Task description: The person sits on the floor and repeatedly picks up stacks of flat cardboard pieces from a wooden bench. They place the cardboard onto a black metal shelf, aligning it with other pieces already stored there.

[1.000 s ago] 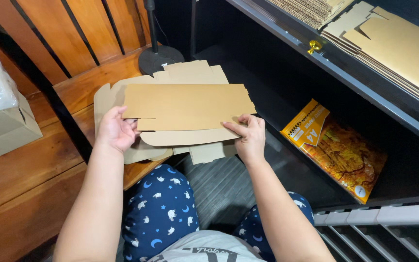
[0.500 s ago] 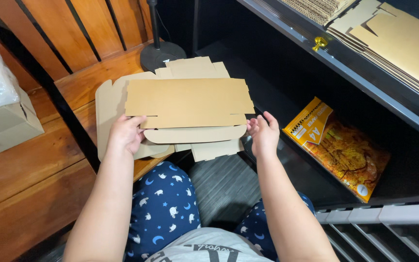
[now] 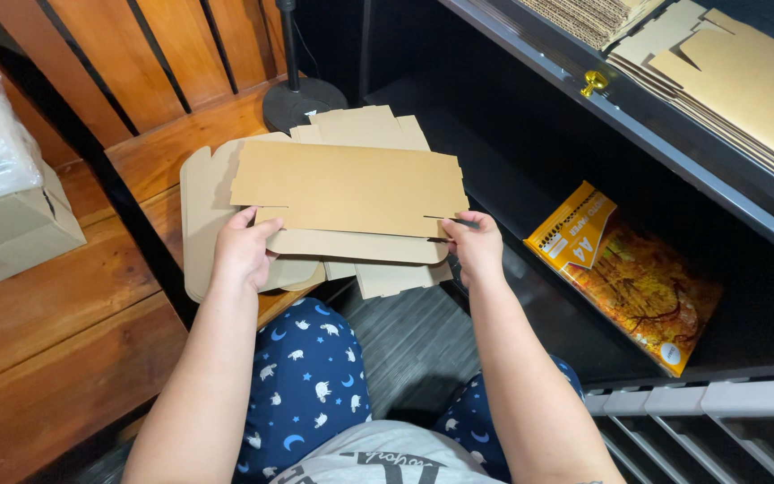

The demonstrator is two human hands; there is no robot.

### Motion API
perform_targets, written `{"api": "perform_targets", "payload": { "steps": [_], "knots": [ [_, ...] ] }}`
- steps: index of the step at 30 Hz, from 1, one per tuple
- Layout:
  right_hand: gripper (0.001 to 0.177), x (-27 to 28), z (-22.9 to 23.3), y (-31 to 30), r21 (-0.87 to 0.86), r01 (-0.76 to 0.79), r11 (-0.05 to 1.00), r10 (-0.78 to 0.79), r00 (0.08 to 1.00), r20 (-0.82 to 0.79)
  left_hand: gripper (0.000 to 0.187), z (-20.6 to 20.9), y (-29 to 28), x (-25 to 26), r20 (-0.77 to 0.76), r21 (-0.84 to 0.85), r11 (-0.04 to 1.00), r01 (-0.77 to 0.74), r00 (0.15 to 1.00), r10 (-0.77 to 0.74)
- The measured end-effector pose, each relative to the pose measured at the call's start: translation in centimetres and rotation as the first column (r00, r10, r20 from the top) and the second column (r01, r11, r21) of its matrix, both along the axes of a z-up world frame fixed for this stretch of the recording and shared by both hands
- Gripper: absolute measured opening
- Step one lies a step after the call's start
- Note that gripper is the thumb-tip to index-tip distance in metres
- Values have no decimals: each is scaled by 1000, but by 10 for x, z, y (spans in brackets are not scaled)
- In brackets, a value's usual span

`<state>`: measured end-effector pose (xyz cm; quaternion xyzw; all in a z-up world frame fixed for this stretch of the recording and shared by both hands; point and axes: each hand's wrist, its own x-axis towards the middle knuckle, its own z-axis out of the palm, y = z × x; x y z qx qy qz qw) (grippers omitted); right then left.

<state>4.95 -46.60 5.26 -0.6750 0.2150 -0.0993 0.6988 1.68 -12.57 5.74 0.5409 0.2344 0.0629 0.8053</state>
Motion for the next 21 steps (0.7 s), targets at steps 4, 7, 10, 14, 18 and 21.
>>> {"api": "perform_targets", "payload": {
  "steps": [4, 7, 10, 14, 18, 21],
  "knots": [
    [43, 7, -15, 4, 12, -34, 999, 33, 999, 37, 75, 1, 0, -1, 20, 0, 1000, -7, 1000, 7],
    [37, 14, -23, 3, 50, -64, 997, 59, 994, 93, 72, 2, -1, -1, 30, 19, 1000, -12, 999, 12],
    [33, 14, -17, 6, 30, -65, 997, 61, 989, 134, 70, -6, 4, 3, 45, 46, 998, -34, 998, 32],
    [30, 0, 16, 17, 2, -71, 997, 70, 984, 167, 67, 14, 3, -6, 115, 71, 995, -68, 992, 60],
    [28, -25, 70, 26, -14, -77, 997, 78, 973, 219, 62, 57, 0, -38, 276, 63, 988, -140, 954, 118],
    [28, -60, 120, 28, -24, -116, 993, 118, 941, 317, 53, 48, 16, -54, 505, 325, 884, -337, 852, 138]
  ]
}}
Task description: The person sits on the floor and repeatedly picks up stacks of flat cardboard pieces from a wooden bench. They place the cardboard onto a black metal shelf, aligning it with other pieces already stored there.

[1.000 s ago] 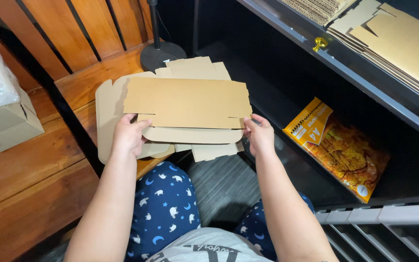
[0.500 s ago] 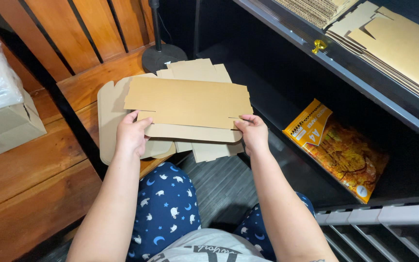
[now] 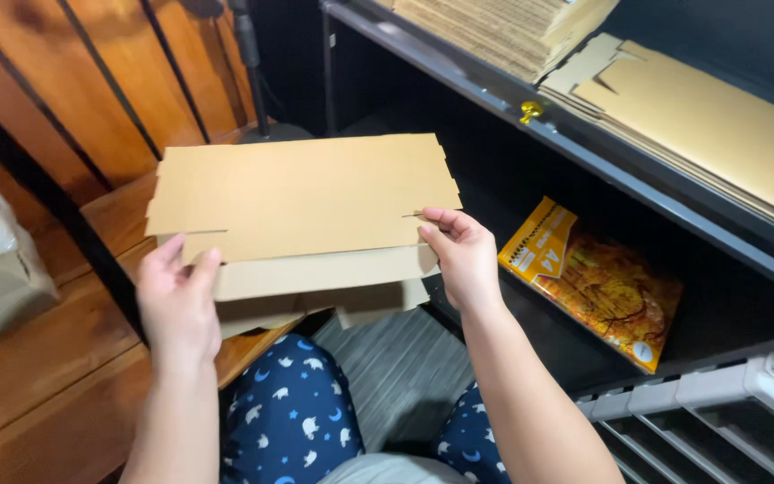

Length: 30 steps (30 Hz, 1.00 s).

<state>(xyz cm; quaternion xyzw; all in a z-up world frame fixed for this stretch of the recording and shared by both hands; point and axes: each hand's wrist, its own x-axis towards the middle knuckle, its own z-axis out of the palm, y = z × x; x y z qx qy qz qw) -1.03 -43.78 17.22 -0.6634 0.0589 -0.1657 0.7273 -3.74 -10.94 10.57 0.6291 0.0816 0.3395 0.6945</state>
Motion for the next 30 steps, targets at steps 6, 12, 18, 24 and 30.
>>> {"api": "perform_targets", "payload": {
  "steps": [6, 12, 18, 24, 30],
  "knots": [
    [24, -54, 73, -26, 11, 20, 1000, -21, 998, 65, 39, 77, -44, -53, 65, 118, 984, -131, 990, 124],
    [25, -102, 121, -83, -14, 219, 976, -212, 955, 208, 17, 124, -93, -55, 10, 122, 983, 138, 990, -140],
    [28, -135, 150, -157, 89, 394, 915, -404, 884, 235, 69, 177, -151, -54, 67, 421, 791, 444, 854, -515],
    [28, -151, 167, -222, 42, 554, 832, -540, 790, 290, 90, 207, -214, -14, -38, 505, 618, 603, 731, -682],
    [25, -146, 171, -284, -64, 673, 737, -617, 708, 345, 77, 250, -276, 28, -43, 407, 489, 771, 551, -833]
  ]
}}
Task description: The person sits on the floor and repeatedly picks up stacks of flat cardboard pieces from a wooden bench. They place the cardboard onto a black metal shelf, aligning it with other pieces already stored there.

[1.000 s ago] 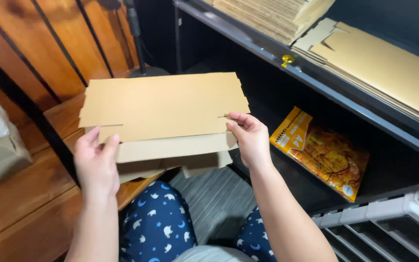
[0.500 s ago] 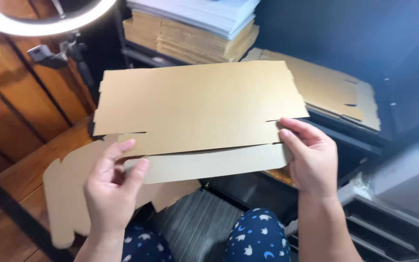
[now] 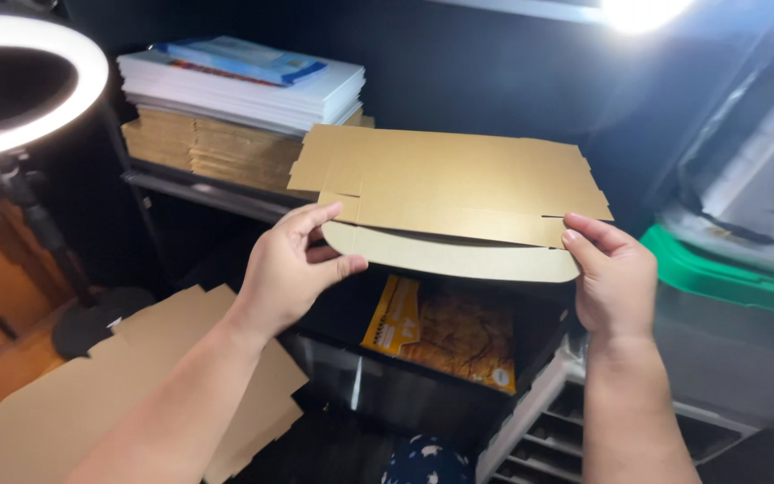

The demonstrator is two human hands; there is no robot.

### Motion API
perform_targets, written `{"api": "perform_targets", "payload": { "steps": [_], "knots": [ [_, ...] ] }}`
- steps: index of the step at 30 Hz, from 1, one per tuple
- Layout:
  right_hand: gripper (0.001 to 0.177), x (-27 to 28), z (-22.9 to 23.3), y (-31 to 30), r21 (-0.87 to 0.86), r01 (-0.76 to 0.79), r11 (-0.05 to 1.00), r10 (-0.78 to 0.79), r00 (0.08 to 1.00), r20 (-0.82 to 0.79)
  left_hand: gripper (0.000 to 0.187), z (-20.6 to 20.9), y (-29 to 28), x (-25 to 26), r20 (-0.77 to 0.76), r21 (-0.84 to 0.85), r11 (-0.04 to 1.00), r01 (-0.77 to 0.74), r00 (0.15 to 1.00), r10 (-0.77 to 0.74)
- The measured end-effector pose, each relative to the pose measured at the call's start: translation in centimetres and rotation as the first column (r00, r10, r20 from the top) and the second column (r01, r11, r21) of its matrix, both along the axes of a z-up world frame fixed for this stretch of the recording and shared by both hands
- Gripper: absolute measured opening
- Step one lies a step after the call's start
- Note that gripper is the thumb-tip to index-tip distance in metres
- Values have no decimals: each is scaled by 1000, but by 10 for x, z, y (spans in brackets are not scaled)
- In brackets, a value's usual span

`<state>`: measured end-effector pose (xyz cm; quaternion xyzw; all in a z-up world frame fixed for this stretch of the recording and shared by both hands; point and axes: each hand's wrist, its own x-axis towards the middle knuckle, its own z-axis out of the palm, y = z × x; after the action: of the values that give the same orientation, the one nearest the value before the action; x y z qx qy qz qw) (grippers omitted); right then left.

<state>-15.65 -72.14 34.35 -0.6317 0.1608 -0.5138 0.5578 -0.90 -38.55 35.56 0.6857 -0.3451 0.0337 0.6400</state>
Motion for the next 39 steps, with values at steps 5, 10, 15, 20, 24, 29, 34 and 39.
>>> {"api": "perform_targets", "payload": {
  "steps": [5, 10, 15, 20, 24, 29, 34, 39],
  "knots": [
    [28, 32, -15, -62, -79, 15, 997, -5, 992, 129, 79, 3, -52, 59, -145, -190, 966, 177, 968, -206],
    [29, 70, -16, -89, -92, 127, 988, -121, 990, 66, 69, 13, -87, 93, -161, -149, 976, 156, 971, -179],
    [23, 110, -27, -124, 42, 135, 990, -136, 991, 17, 71, 12, -107, 107, -187, -75, 993, 96, 976, -108],
    [23, 128, -28, -121, 14, 170, 985, -167, 979, -120, 60, 6, -114, 130, -162, 48, 999, -18, 986, 25],
    [22, 129, -30, -117, -77, 192, 978, -206, 940, -271, 54, -10, -122, 153, -99, 188, 978, -93, 989, 113],
    [26, 105, -24, -91, -199, 148, 969, -226, 858, -461, 45, -14, -121, 159, 50, 378, 915, -142, 990, 133],
    [42, 69, 12, -42, -266, 54, 963, -211, 764, -610, 38, -22, -122, 160, 169, 489, 854, -176, 980, 105],
    [47, 56, 25, -38, -279, 1, 960, -196, 713, -673, 37, -26, -118, 162, 232, 557, 807, -199, 969, 78]
  ]
}}
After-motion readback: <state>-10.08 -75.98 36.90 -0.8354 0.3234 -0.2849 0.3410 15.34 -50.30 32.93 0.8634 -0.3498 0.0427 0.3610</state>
